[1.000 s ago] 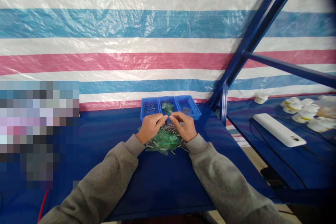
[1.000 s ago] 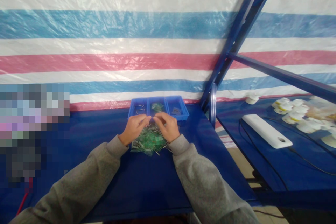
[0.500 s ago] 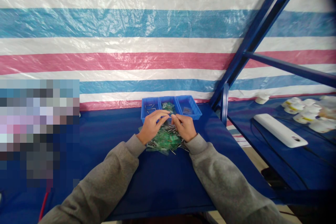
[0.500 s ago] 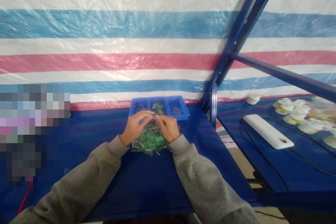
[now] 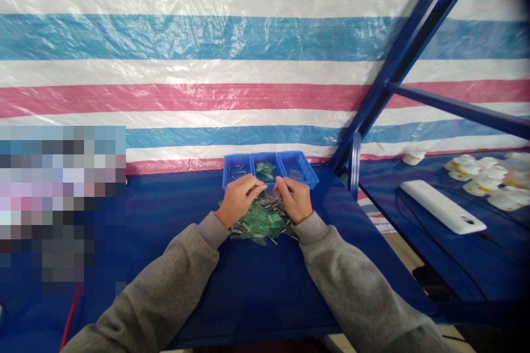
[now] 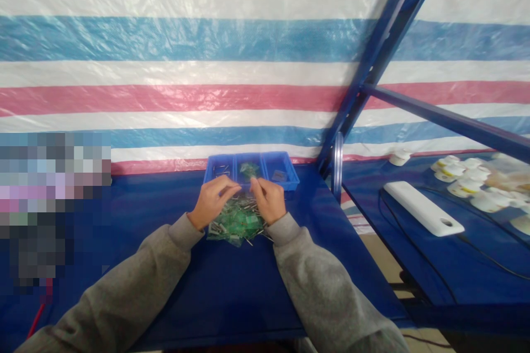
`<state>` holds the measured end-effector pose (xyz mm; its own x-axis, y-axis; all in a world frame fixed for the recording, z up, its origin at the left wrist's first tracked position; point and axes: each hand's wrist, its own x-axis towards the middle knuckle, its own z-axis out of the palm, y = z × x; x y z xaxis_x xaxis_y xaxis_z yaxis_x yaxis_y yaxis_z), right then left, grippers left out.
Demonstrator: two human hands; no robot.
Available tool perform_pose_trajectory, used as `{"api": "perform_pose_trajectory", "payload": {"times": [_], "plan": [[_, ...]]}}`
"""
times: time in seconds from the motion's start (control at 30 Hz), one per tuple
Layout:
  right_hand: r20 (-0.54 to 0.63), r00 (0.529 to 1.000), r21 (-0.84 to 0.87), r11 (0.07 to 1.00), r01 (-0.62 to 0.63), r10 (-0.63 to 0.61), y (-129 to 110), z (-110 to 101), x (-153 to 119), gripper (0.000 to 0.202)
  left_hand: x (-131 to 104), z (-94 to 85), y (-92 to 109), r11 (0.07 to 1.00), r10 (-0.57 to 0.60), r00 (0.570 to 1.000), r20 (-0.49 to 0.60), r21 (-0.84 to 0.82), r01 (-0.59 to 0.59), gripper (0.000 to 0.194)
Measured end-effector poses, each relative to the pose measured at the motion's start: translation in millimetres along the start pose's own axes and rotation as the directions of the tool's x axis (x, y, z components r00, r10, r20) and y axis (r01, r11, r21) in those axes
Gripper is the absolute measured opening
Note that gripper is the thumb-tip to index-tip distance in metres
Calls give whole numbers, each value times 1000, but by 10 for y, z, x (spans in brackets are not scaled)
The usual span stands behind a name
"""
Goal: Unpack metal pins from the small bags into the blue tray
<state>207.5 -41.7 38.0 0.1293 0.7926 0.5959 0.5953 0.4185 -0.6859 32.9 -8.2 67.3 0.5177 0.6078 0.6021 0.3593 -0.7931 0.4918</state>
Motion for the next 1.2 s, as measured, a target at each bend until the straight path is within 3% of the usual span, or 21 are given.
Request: {"api": "perform_pose_trajectory", "payload": {"times": [0.1, 0.33, 0.43, 0.63, 0.77, 0.97, 1.2], "plan": [[-10, 1000, 2, 1000, -5, 5, -21, -14, 0, 44, -1, 5, -9, 997, -3, 1000, -24, -71, 2, 22], [100, 993, 121, 991, 54, -66, -58, -6, -27, 27, -17, 39, -33, 968, -198, 979, -55, -168, 187, 25], [150, 983, 122, 989, 88, -106, -43, 20, -36, 23, -24, 48, -26, 961, -202, 979, -38, -202, 190, 24], [204, 976, 158, 987, 40, -72, -24, 46, -43, 19, -33, 51, 0, 955, -198, 979, -46, -235, 183, 22], [182, 980, 126, 990, 64, -87, -32, 26, -23, 21, -24, 35, -5, 950, -192, 981, -32, -256, 178, 23], [105, 994, 78, 996, 33, -42, -30, -13, 1, 29, 1, 29, -10, 971, -132, 989, -72, -212, 114, 22], [128, 990, 114, 992, 47, -62, -10, 8, -15, 24, 9, -5, 30, 992, -124, 992, 18, -35, 125, 40]]}}
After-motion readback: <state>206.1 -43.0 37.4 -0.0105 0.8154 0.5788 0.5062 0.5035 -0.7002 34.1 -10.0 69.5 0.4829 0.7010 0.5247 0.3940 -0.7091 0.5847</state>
